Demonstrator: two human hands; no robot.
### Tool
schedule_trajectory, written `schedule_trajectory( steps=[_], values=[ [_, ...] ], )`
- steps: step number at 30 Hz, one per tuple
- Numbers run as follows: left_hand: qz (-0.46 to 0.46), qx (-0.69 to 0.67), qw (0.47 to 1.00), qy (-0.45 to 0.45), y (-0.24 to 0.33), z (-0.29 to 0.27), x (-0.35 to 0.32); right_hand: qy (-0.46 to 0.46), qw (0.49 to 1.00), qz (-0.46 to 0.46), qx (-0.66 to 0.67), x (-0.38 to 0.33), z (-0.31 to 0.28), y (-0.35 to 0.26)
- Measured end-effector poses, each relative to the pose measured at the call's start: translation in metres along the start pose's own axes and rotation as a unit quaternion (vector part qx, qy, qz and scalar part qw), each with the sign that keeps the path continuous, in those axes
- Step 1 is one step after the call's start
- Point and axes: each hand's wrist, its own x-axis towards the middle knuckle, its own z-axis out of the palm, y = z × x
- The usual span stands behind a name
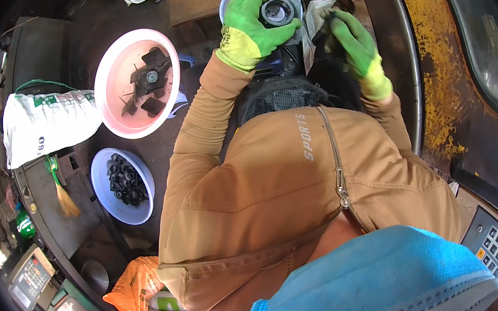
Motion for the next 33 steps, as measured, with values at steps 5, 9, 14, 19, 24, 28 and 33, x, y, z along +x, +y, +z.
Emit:
schedule_trajectory(
  steps=[5, 9, 14, 19, 24, 28, 33],
  values=[
    [0.056, -0.06, 0.996, -0.023, 0.007, 0.009, -0.002, -0.086, 0.897, 0.226, 0.371, 0.016, 0.025, 0.001],
    [-0.121, -0.606, 0.784, 0.052, 0.013, -0.001, -0.011, -0.058, 0.924, 0.092, 0.368, 0.014, 0.025, 0.016],
    [-0.409, -0.741, 0.531, 0.027, 0.014, 0.008, -0.032, -0.101, 0.991, -0.078, -0.044, 0.04, 0.025, 0.036],
    [-0.396, -0.701, 0.592, 0.011, -0.002, 0.002, -0.036, -0.049, 0.852, -0.359, -0.379, 0.044, -0.007, 0.036],
    [-0.436, -0.631, 0.64, 0.045, -0.008, -0.002, -0.035, -0.137, 0.885, -0.369, -0.247, 0.044, -0.004, 0.021],
    [-0.413, -0.699, 0.583, 0.023, -0.009, 0.0, -0.034, -0.216, 0.891, -0.275, -0.289, 0.048, -0.011, -0.003],
    [-0.227, -0.228, 0.944, -0.067, -0.011, -0.004, -0.039, -0.204, 0.869, -0.351, -0.283, 0.052, -0.011, -0.003]
  ],
)
